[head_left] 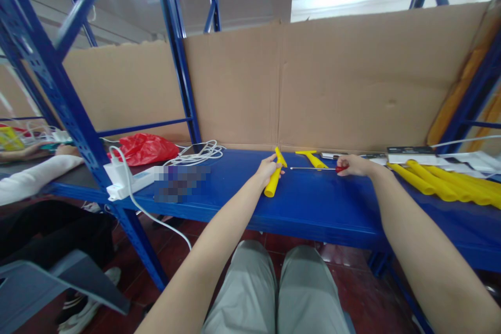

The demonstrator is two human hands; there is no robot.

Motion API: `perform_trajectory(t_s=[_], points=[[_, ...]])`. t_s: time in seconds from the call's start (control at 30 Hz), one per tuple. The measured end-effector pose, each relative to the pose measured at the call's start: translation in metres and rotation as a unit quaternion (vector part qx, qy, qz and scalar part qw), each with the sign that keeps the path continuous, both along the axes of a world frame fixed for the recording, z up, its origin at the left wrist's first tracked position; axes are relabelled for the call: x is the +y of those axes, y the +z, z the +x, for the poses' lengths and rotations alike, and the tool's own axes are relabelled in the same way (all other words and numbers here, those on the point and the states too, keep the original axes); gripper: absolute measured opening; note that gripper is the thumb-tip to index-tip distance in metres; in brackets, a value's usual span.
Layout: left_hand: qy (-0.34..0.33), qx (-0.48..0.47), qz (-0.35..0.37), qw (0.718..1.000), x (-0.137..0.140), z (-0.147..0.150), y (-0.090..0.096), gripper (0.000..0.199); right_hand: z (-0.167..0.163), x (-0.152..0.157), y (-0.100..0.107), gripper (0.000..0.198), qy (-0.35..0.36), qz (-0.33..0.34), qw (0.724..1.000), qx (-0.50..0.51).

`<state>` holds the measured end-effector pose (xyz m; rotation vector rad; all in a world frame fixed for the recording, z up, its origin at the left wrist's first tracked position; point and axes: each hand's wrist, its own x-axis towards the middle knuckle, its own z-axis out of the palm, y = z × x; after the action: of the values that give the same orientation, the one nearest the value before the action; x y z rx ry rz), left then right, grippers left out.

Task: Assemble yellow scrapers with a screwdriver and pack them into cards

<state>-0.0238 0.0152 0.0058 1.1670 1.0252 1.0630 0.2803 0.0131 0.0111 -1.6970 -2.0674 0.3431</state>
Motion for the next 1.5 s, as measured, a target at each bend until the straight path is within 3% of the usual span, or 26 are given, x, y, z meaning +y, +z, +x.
perform_trajectory(t_s=[0.23, 0.73, 1.5], points=[[-0.002, 0.004, 0.005, 1.000, 0.002, 0.001, -0.002, 0.069, -0.014, -0.008, 0.014, 0.025, 0.005, 0.051, 0.996, 0.078], [-0.011, 0.028, 0.007, 1.000, -0.002, 0.002, 0.001, 0.069, -0.026, -0.015, 0.021, 0.019, -0.001, 0.063, 0.997, 0.041], [-0.014, 0.031, 0.004, 0.999, -0.003, 0.002, 0.003, 0.068, -0.011, 0.005, 0.008, 0.022, 0.010, 0.109, 0.994, 0.014]])
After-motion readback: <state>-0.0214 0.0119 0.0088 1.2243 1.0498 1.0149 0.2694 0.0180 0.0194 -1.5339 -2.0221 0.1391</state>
